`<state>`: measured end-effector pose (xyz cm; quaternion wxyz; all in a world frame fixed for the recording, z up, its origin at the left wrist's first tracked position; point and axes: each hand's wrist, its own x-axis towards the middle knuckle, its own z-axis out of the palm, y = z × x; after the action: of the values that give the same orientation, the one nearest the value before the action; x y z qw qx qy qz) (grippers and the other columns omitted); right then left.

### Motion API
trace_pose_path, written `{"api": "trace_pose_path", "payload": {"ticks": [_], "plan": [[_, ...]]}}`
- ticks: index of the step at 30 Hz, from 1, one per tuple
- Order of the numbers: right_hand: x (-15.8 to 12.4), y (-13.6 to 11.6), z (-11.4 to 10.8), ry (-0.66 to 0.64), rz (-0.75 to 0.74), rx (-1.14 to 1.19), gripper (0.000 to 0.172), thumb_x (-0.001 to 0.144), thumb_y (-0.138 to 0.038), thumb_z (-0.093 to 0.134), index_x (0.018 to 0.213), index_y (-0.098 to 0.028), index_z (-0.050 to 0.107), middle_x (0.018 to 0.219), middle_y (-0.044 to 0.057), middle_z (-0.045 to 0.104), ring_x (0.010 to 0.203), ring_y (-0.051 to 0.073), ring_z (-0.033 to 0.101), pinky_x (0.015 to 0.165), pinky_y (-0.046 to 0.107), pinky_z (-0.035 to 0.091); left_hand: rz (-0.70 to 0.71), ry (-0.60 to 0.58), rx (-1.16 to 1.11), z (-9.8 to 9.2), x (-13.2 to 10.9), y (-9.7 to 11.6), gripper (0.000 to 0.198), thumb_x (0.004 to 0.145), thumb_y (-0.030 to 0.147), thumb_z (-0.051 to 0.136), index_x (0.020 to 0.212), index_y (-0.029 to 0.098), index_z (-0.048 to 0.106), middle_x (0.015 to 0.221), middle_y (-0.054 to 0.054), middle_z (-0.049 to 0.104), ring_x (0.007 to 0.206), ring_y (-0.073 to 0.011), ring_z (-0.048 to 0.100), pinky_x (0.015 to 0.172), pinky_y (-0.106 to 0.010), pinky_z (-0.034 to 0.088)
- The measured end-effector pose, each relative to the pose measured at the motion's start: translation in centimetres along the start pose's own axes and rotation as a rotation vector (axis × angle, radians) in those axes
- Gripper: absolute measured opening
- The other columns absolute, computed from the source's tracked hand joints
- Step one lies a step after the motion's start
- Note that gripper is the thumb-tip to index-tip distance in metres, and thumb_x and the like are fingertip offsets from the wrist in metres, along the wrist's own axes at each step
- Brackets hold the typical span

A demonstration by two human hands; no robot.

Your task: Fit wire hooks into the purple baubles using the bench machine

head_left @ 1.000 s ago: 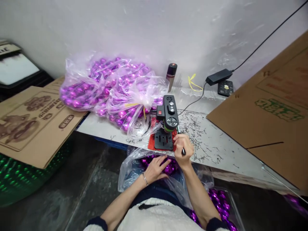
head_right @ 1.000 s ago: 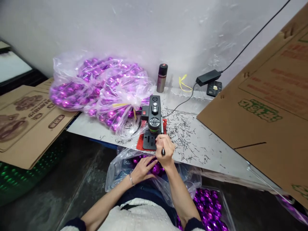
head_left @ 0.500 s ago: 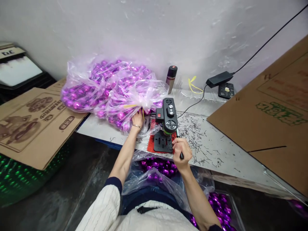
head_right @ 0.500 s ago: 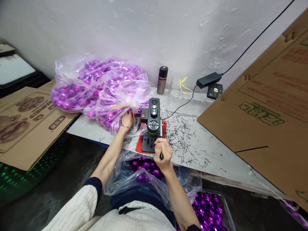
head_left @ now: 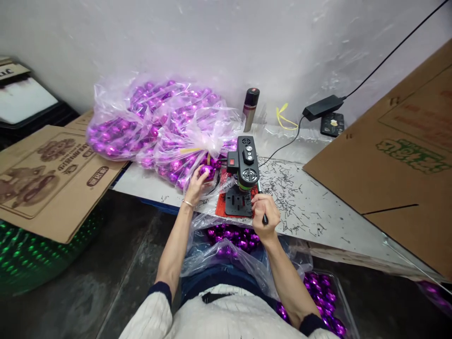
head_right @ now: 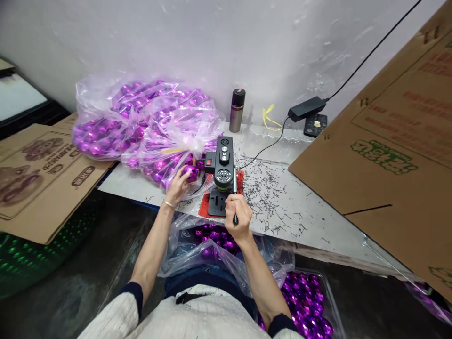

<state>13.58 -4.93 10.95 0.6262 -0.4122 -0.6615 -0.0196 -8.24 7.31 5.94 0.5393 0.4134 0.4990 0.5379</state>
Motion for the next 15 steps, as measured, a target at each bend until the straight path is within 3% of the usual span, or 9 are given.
{"api": "trace_pose_path", "payload": {"ticks": [3, 6, 9, 15], "plan": [[0.1, 0.0, 0.1, 0.014, -0.003, -0.003, 0.027, 0.093, -0.005, 0.043, 0.074, -0.023, 0.048, 0.068, -0.002, 0.054, 0.068, 0.013, 0.059, 0.061, 0.028, 0.046, -0.257, -0.122, -0.369, 0.2, -4.1, -0.3, 0.033, 0.086, 0.035, 0.071, 0.116, 0.022, 0.065, 0.102, -0.005, 0.074, 0.084, -0.0178, 0.072, 0.072, -0.028, 0.059], [0.3, -0.2, 0.0, 0.007, 0.002, -0.010, 0.027, 0.094, -0.006, 0.043, 0.073, -0.023, 0.048, 0.068, -0.001, 0.054, 0.069, 0.014, 0.060, 0.061, 0.028, 0.046, -0.331, -0.144, -0.442, 1.2, -6.5, -1.2, 0.032, 0.082, 0.036, 0.075, 0.107, 0.018, 0.064, 0.093, -0.004, 0.074, 0.074, -0.0135, 0.071, 0.065, -0.022, 0.056], [0.5, -0.4, -0.1, -0.008, 0.005, -0.010, 0.027, 0.094, -0.008, 0.042, 0.073, -0.023, 0.049, 0.069, -0.001, 0.056, 0.069, 0.014, 0.060, 0.061, 0.028, 0.047, -0.233, -0.112, -0.222, 2.9, -7.5, -2.5, 0.047, 0.080, 0.038, 0.078, 0.119, 0.020, 0.059, 0.100, -0.004, 0.075, 0.077, -0.0138, 0.072, 0.073, -0.025, 0.059], [0.4, -0.3, -0.4, -0.038, 0.008, -0.019, 0.025, 0.095, -0.010, 0.042, 0.075, -0.023, 0.051, 0.070, 0.000, 0.059, 0.070, 0.015, 0.061, 0.063, 0.030, 0.048, 0.183, -0.149, 0.522, 5.1, -7.7, -4.3, 0.057, 0.076, 0.036, 0.083, 0.123, 0.018, 0.057, 0.112, -0.011, 0.073, 0.100, -0.0257, 0.072, 0.091, -0.041, 0.058]]}}
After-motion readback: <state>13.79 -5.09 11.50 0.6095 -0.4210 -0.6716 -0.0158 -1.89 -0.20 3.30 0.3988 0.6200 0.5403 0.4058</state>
